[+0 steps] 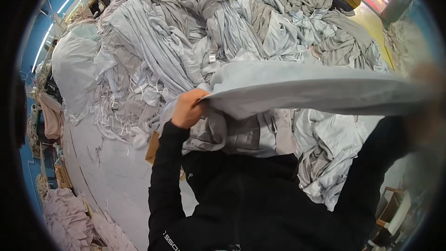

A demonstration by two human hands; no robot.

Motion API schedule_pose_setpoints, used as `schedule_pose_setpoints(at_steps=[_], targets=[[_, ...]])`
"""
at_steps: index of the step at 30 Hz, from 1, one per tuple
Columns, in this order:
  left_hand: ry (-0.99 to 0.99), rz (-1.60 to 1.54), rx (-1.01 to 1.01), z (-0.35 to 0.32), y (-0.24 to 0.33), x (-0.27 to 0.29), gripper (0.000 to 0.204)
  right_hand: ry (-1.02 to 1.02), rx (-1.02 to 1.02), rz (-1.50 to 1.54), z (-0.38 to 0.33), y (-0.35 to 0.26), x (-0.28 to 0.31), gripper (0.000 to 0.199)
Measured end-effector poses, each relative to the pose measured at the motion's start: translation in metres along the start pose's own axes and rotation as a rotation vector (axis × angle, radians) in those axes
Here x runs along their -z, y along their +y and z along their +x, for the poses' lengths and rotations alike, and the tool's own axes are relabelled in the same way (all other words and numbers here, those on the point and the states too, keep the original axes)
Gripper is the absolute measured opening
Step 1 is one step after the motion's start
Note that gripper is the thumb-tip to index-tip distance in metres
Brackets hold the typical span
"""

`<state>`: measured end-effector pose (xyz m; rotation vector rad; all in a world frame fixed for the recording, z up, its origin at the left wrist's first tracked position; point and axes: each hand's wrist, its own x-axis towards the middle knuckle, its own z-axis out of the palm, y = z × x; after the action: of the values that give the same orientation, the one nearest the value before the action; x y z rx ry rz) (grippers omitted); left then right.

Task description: Inspecting large sheets of white fabric and using tweezers to pick at specific areas, likely for quality control or thread removal.

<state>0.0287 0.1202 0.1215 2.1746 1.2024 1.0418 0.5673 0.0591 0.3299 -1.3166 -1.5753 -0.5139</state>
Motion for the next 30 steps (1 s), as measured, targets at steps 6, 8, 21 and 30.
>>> schedule_pose_setpoints(at_steps=[6,8,21,30], targets=[[0.15,-0.244,0.081,-0.044,0.081,0.116,0.017,-0.402,-0.319,0.445,-0.028,0.134,0.015,0.01],[0.159,-0.283,0.069,-0.044,0.078,0.126,0.016,-0.541,-0.37,0.53,-0.021,0.022,-0.086,0.012],[-0.278,-0.365,1.061,-0.06,-0.092,0.017,0.028,-0.756,-0.687,0.494,-0.22,0.068,-0.37,0.022],[0.108,-0.008,0.411,-0.002,-0.013,-0.039,0.026,-0.606,-0.799,0.884,-0.199,-0.11,-0.318,0.015]])
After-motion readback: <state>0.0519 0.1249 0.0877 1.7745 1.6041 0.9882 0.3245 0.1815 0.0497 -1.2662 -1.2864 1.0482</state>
